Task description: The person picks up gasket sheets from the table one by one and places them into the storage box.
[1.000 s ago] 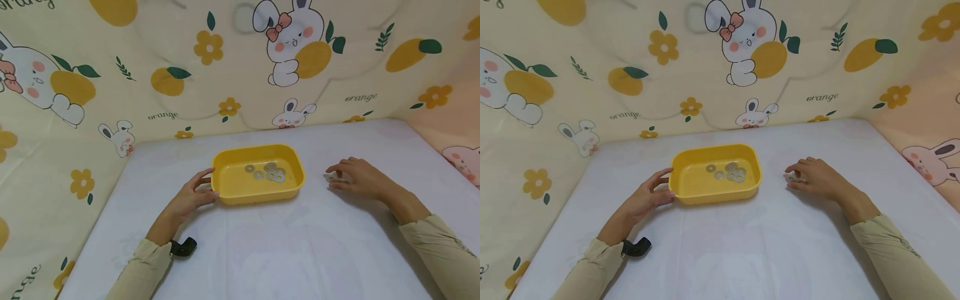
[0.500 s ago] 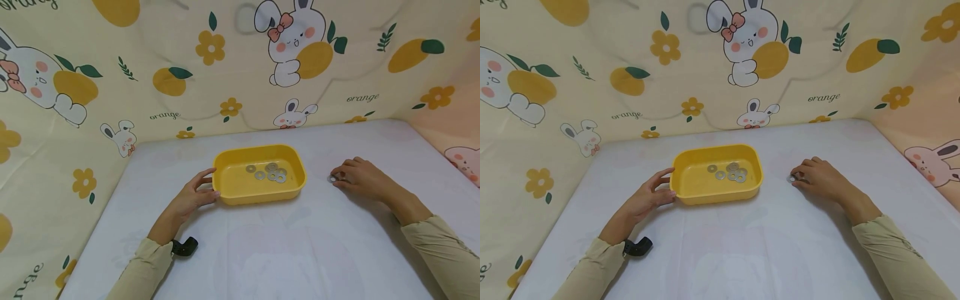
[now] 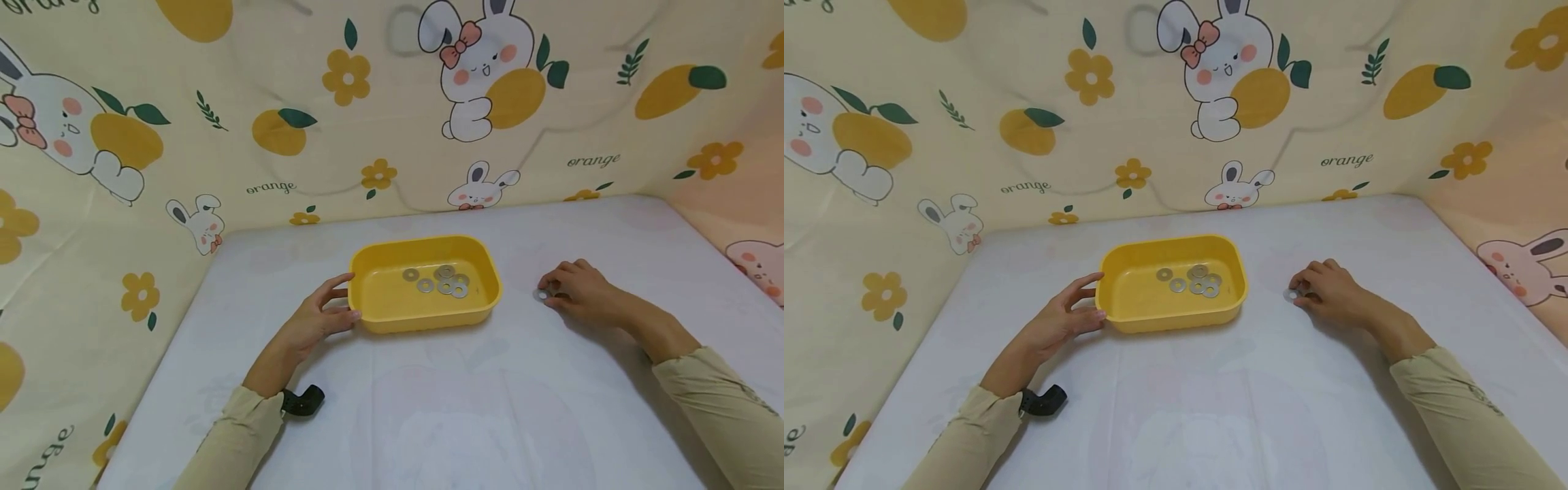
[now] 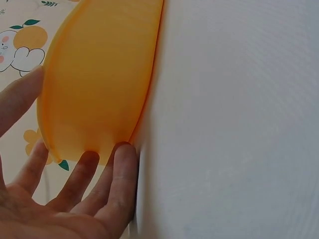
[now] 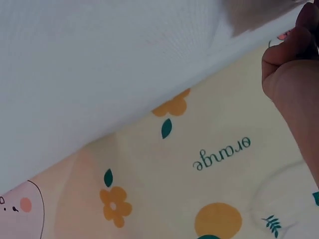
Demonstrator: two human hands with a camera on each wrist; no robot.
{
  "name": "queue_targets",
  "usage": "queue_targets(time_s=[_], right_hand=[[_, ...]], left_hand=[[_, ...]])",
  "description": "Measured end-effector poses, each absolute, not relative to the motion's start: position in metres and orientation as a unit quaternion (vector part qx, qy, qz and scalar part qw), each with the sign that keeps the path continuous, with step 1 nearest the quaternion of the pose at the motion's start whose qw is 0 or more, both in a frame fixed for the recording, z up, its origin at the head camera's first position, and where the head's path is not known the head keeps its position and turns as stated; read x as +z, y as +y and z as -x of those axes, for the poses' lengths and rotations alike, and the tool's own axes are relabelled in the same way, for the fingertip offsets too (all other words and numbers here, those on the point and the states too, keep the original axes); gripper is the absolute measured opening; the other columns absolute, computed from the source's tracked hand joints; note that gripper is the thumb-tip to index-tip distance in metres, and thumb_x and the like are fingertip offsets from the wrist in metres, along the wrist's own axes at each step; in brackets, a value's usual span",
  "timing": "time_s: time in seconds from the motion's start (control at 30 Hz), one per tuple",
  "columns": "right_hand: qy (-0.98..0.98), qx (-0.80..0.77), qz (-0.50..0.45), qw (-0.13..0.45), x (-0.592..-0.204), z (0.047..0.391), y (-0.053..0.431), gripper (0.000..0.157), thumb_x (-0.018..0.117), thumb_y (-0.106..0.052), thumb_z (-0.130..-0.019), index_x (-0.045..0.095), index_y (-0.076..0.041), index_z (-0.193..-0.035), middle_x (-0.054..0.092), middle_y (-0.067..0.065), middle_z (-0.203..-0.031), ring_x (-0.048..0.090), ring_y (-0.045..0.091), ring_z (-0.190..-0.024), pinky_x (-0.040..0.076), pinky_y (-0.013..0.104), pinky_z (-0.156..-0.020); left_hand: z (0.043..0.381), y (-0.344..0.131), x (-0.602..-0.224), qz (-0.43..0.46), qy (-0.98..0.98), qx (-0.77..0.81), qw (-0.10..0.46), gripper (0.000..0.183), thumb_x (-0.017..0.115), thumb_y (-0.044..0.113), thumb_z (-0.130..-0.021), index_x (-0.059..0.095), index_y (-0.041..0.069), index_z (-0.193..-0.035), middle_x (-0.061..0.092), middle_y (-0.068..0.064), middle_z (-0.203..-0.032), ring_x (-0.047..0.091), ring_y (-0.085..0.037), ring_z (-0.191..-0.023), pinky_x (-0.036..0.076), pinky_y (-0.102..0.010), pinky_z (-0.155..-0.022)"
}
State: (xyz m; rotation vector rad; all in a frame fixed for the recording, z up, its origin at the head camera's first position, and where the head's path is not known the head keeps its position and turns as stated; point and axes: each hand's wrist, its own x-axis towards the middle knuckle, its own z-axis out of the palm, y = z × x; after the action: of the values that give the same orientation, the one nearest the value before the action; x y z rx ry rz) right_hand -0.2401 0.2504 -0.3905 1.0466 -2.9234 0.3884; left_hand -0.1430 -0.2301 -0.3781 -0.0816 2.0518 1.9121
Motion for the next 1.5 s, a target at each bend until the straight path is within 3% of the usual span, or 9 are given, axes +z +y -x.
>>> queue_targets(time_s=[0.23, 0.5, 1.07, 1.27, 1.5], right_hand=[[-0.937, 0.129, -0.325, 0.003, -0.392, 0.239, 0.248, 0.027, 0.073, -0.029, -0.090, 0.065, -0.013, -0.110, 0.062, 0.003, -0.108, 0.048, 0.025, -0.101, 0.037, 0.041, -0.083], [-0.931, 0.145, -0.335, -0.018, -0.393, 0.238, 0.248, 0.023, 0.073, -0.024, -0.091, 0.062, -0.011, -0.107, 0.061, 0.002, -0.106, 0.046, 0.022, -0.099, 0.035, 0.038, -0.084], [-0.928, 0.178, -0.323, -0.045, -0.388, 0.239, 0.243, 0.028, 0.074, -0.027, -0.090, 0.056, -0.015, -0.109, 0.063, -0.005, -0.100, 0.046, 0.017, -0.096, 0.026, 0.034, -0.080], [-0.925, 0.184, -0.325, -0.067, -0.386, 0.237, 0.241, 0.037, 0.077, -0.036, -0.086, 0.064, -0.025, -0.118, 0.063, -0.012, -0.099, 0.046, 0.012, -0.090, 0.026, 0.032, -0.079], [-0.930, 0.159, -0.323, -0.078, -0.381, 0.235, 0.243, 0.040, 0.080, -0.024, -0.083, 0.069, -0.027, -0.122, 0.065, -0.016, -0.100, 0.048, 0.011, -0.090, 0.031, 0.031, -0.077]], left_hand=[[0.144, -0.231, -0.379, 0.032, 0.722, 0.671, 0.168, 0.079, 0.075, 0.011, -0.088, 0.035, 0.028, -0.154, 0.035, -0.012, -0.153, 0.059, -0.018, -0.116, 0.056, -0.033, -0.097], [0.144, -0.230, -0.380, 0.043, 0.722, 0.668, 0.175, 0.079, 0.076, 0.013, -0.087, 0.036, 0.032, -0.152, 0.033, -0.009, -0.154, 0.057, -0.021, -0.119, 0.056, -0.032, -0.096], [0.145, -0.233, -0.381, 0.031, 0.718, 0.674, 0.170, 0.080, 0.076, 0.010, -0.087, 0.035, 0.029, -0.153, 0.035, -0.011, -0.153, 0.057, -0.022, -0.121, 0.056, -0.030, -0.094], [0.144, -0.232, -0.381, 0.033, 0.717, 0.675, 0.172, 0.078, 0.075, 0.010, -0.087, 0.036, 0.030, -0.152, 0.035, -0.009, -0.152, 0.057, -0.021, -0.120, 0.056, -0.031, -0.095], [0.144, -0.230, -0.379, 0.044, 0.718, 0.673, 0.172, 0.077, 0.075, 0.010, -0.087, 0.038, 0.033, -0.151, 0.037, -0.006, -0.151, 0.058, -0.021, -0.120, 0.056, -0.030, -0.094]])
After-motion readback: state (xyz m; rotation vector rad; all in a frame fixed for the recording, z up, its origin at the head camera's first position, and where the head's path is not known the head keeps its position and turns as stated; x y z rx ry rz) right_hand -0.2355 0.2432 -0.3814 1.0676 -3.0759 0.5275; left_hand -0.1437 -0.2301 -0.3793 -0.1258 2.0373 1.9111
